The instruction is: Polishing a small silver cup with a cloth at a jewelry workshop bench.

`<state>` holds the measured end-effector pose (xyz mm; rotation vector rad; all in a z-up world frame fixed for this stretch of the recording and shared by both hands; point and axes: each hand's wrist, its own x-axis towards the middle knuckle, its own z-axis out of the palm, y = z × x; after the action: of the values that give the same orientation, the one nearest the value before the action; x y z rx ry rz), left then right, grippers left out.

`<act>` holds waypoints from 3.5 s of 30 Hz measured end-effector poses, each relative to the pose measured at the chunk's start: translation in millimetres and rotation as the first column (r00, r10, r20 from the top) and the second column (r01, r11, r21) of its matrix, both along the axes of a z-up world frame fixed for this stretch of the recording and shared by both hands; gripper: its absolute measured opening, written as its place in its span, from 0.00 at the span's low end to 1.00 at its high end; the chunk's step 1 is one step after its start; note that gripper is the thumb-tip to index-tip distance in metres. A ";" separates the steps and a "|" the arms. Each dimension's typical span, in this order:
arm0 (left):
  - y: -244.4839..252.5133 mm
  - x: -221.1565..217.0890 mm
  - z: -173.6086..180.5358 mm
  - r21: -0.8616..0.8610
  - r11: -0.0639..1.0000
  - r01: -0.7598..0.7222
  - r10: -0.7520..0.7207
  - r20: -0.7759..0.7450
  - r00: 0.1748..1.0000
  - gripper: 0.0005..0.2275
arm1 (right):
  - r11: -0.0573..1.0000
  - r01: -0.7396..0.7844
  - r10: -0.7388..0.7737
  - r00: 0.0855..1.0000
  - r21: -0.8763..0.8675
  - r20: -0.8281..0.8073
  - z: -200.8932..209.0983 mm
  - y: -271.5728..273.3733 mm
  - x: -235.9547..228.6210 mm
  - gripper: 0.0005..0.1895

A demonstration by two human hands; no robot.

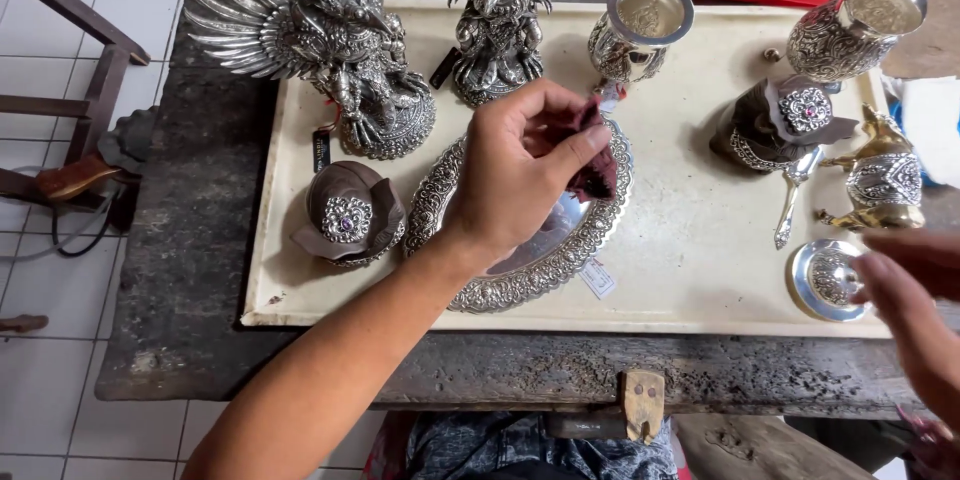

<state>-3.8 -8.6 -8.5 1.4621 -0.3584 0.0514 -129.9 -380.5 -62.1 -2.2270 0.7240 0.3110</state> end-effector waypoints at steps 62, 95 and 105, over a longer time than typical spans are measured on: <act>3.4 0.7 11.6 -0.214 0.966 -0.143 0.142 -0.017 0.990 0.06 | 0.719 -0.542 0.612 0.196 -0.435 0.766 82.9 179.5 117.6 0.29; 6.3 0.8 19.0 -0.123 0.991 0.047 -0.065 -0.145 0.987 0.13 | 0.736 -0.587 0.542 0.213 -0.337 0.813 82.2 177.5 115.5 0.29; 7.5 6.0 7.9 -0.044 0.998 -0.052 0.054 0.046 0.997 0.06 | 0.694 -0.714 0.441 0.321 -0.092 0.838 76.2 171.0 117.7 0.34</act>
<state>2.2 -1.1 -0.6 1.4302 -0.3549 0.1363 -12.2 -209.5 14.1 -1.9134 -0.6732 -0.2915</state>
